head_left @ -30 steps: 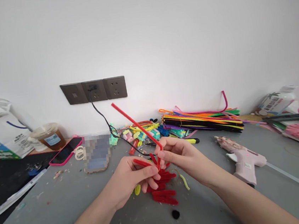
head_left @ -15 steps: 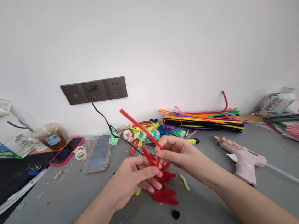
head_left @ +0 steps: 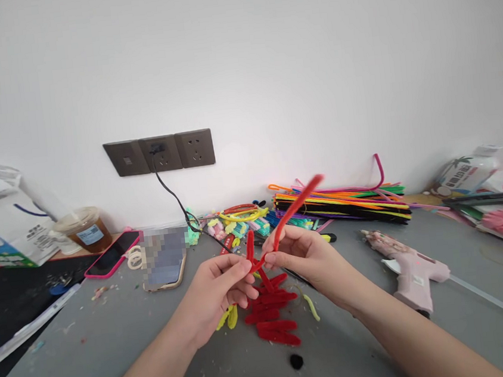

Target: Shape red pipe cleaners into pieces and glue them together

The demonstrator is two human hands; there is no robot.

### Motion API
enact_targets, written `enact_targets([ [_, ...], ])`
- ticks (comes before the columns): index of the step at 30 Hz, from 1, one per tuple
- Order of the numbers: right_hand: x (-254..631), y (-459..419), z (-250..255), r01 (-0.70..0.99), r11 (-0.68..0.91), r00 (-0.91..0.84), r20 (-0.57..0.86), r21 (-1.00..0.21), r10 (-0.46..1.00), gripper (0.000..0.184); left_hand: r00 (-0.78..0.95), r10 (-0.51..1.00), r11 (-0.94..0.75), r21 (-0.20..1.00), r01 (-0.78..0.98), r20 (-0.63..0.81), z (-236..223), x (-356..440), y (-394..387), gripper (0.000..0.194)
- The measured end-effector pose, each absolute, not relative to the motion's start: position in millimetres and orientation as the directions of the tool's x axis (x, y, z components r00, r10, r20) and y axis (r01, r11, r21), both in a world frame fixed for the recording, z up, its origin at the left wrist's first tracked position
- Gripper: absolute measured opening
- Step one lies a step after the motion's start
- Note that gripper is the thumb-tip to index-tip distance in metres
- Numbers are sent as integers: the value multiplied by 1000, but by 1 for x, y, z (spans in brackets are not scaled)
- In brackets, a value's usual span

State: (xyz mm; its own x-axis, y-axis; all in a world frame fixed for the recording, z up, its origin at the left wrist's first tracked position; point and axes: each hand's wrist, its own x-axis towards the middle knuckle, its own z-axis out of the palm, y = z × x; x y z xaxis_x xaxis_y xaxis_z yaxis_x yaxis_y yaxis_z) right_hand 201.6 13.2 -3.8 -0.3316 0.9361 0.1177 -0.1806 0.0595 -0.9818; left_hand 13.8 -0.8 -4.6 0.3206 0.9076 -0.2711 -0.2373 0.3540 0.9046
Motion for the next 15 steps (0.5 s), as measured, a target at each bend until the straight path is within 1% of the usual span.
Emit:
enact_targets([
  [4,202,13,-5,-163,68,-366,124,-984,922,24,357,895,331,935,-126,-268,-4,14,-4,35],
  [8,201,12,-2,-126,169,-328,202,-978,923,22,395,872,329,944,-32,-291,-4,13,-6,36],
  [10,200,12,-1,-113,192,-321,219,-975,921,22,404,865,325,946,-1,-297,-4,13,-6,36],
  [15,198,12,-6,-121,52,-340,91,-991,936,27,418,870,265,963,47,-260,-3,13,-6,35],
])
